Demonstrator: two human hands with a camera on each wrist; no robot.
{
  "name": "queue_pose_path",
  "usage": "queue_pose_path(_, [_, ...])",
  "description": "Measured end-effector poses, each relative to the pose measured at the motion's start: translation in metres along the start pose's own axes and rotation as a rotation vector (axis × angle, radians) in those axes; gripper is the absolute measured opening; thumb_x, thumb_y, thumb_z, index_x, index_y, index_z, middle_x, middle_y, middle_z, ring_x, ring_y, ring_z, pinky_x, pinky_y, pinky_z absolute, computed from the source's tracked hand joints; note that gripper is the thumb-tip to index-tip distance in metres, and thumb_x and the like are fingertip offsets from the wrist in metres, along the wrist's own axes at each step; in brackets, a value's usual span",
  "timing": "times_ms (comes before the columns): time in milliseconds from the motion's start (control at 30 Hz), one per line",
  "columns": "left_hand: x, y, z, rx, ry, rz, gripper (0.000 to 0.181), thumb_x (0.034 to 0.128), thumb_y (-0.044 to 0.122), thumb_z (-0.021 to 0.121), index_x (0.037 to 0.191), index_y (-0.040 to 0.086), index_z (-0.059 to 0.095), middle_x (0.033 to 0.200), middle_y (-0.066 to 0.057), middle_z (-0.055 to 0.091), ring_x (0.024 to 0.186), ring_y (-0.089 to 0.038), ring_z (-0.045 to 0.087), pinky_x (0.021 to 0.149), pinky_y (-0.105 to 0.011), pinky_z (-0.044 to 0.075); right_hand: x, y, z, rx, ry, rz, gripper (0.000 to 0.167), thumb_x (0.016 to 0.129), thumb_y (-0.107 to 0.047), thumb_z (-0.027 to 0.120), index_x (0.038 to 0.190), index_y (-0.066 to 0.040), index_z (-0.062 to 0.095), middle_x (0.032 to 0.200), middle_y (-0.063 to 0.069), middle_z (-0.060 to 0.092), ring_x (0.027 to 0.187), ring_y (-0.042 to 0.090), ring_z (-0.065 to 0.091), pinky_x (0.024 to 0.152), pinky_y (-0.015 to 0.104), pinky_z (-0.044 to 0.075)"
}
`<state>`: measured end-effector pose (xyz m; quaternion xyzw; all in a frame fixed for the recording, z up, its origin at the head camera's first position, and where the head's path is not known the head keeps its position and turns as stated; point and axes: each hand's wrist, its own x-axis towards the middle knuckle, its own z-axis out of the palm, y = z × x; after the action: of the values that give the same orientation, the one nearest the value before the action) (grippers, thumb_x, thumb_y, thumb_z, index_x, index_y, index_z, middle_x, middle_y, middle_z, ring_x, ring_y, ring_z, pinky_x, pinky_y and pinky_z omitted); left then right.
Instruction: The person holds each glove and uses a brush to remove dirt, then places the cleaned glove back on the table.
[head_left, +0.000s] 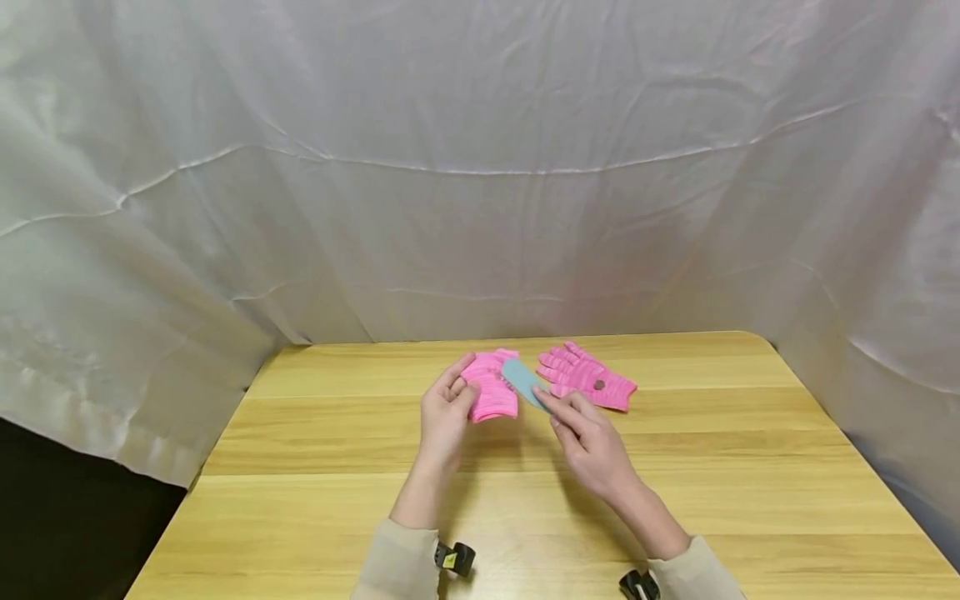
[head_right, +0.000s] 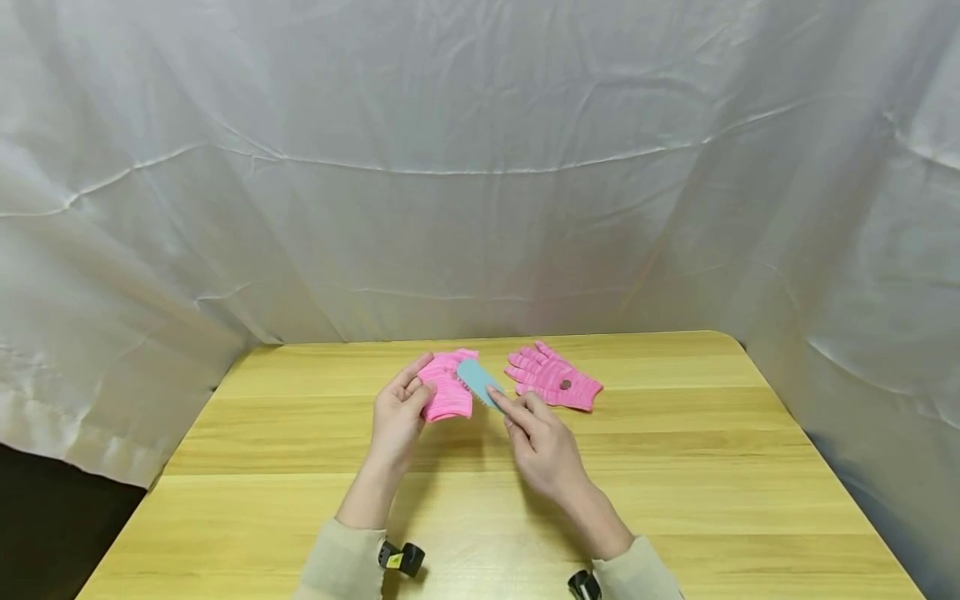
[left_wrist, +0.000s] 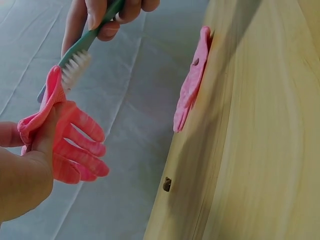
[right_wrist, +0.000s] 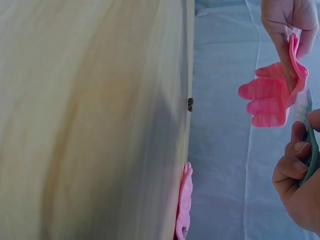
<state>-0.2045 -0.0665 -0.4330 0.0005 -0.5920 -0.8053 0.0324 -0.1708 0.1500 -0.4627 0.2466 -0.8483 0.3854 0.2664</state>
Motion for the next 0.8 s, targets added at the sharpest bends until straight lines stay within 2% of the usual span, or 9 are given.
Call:
queue_pose_path(400, [0.0013,0.0009,-0.0037,-0.022,-0.016,0.018,0.046,0.1005,-0.005,0.055,0.147,-0.001,0.055,0.125,-0.022,0.070,0.082,-0.009,0.066,0.068,-0.018,0.058,-0.0005,0.0014,-0.0005,-0.007,-0.026,0.039,0.044,0.097,0.005,0.063,0.137,-0.012,0.070,0.092,-0.009,0.054,0.073,0.003,0.041,0.059,0.021,0.041])
queue_pose_path(633, [0.0015,0.0012,-0.0038,-0.040,-0.029,0.019,0.047,0.1003,-0.006,0.055,0.147,-0.002,0.054,0.121,-0.019,0.071,0.081,-0.009,0.064,0.067,-0.017,0.057,-0.0005,0.0015,-0.0012,-0.007,-0.028,0.046,0.045,0.097,0.005,0.063,0.137,-0.013,0.069,0.093,-0.009,0.055,0.073,0.004,0.042,0.059,0.021,0.041])
queue_pose_path(800, [0.0024,0.0012,-0.0059,-0.035,-0.014,0.030,0.047,0.0996,-0.006,0.055,0.147,-0.001,0.055,0.116,-0.016,0.072,0.078,-0.009,0.063,0.065,-0.017,0.056,0.0001,0.0011,-0.0002,-0.003,-0.026,0.045,0.044,0.097,0.005,0.063,0.137,-0.013,0.069,0.093,-0.008,0.056,0.073,0.004,0.042,0.059,0.021,0.041])
